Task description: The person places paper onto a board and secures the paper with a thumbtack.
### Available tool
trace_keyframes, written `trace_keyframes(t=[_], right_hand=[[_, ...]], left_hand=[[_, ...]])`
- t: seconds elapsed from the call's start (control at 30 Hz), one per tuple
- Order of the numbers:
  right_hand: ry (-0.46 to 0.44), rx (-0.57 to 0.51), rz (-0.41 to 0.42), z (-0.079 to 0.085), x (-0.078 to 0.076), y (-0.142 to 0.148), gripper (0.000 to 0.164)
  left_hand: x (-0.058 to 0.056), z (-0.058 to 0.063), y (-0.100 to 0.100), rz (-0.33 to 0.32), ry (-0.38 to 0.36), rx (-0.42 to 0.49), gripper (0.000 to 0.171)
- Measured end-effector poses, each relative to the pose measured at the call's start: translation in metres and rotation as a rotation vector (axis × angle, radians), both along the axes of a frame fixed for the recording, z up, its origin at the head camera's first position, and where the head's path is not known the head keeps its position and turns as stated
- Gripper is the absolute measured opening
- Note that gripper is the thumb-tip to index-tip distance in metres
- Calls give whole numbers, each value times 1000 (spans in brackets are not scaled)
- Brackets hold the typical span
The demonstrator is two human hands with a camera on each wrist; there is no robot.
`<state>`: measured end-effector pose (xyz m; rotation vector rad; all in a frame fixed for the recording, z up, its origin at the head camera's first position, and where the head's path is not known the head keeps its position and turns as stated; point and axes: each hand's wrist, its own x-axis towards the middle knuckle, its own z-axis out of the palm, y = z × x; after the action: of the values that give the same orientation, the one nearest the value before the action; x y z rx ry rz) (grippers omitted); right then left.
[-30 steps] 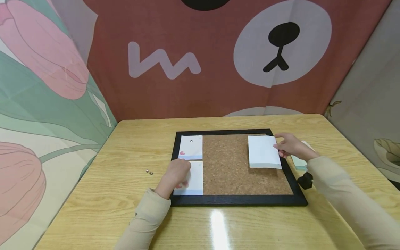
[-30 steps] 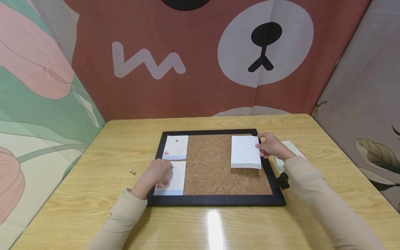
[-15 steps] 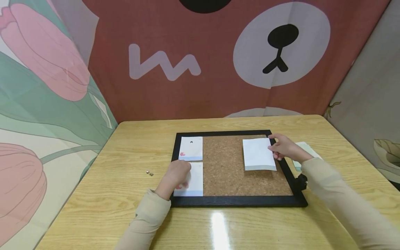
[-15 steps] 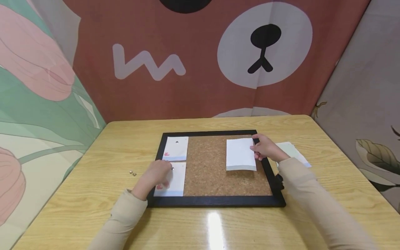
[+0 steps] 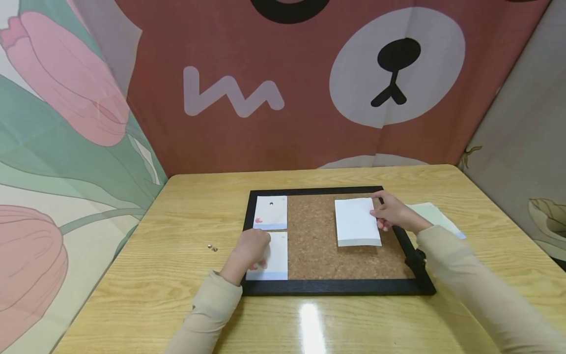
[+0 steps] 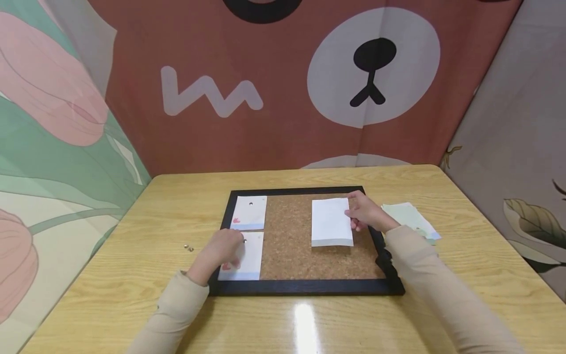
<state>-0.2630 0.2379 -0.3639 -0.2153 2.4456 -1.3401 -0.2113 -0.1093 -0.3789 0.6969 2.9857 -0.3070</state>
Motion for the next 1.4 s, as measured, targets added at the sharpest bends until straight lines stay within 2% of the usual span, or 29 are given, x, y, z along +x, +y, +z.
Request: trace_keyframes(t=[0.4,0.83,1.4], right_hand=[[41,-9,39,-6,3,-14,50],[-25,-59,56,-12,3,-35,50],[-45,-59,51,-16,3,-51,52]], left_hand=[[1,0,1,8,-8,-4,35],[4,1,-1,-9,21,8,35],[3,0,-1,-4,25,14,36]])
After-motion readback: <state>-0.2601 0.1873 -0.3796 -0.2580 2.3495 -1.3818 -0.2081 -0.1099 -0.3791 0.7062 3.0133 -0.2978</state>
